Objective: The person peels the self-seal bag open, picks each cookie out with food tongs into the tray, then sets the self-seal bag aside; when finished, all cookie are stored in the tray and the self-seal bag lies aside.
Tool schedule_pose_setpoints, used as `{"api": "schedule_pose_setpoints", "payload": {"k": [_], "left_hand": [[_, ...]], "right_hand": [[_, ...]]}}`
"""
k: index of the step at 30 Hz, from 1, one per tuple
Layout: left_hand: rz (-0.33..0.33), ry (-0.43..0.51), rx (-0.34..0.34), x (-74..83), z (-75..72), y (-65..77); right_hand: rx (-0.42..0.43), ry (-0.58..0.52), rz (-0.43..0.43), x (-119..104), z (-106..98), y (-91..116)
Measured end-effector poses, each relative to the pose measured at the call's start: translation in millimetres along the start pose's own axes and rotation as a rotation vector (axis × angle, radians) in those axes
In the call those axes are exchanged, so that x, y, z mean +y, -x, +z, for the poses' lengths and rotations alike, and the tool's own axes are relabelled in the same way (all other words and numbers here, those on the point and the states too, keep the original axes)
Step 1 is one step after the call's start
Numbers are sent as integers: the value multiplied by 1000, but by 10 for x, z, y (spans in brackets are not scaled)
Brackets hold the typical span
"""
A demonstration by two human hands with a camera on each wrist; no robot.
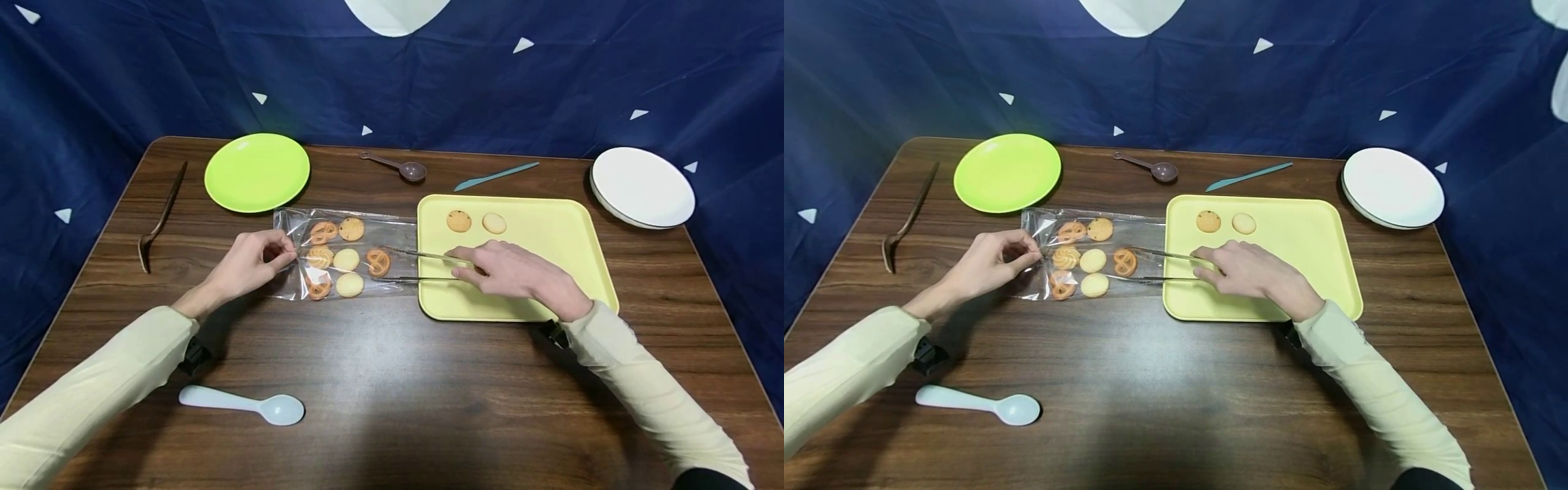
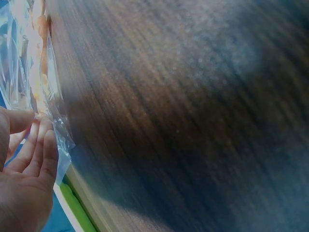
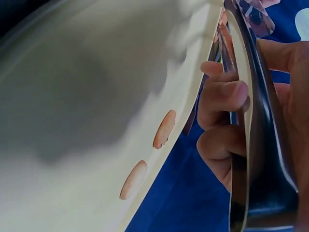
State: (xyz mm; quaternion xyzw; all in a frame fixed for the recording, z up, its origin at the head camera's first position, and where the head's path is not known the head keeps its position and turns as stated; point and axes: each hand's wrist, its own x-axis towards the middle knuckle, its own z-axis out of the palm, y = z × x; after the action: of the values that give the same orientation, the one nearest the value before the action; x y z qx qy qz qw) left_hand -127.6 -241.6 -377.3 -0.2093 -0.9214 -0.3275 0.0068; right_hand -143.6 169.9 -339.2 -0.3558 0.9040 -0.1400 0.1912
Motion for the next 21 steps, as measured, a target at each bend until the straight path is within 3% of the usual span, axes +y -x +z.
{"api": "schedule_pose_setpoints", "payload": {"k": [9,21], "left_hand": [[0,5,0,12,-4,-1],[-10,0,-6,30,-14,2]], "right_hand": [[10,-4,12,6,8,-11],[95,92,-72,2,25,30]]}}
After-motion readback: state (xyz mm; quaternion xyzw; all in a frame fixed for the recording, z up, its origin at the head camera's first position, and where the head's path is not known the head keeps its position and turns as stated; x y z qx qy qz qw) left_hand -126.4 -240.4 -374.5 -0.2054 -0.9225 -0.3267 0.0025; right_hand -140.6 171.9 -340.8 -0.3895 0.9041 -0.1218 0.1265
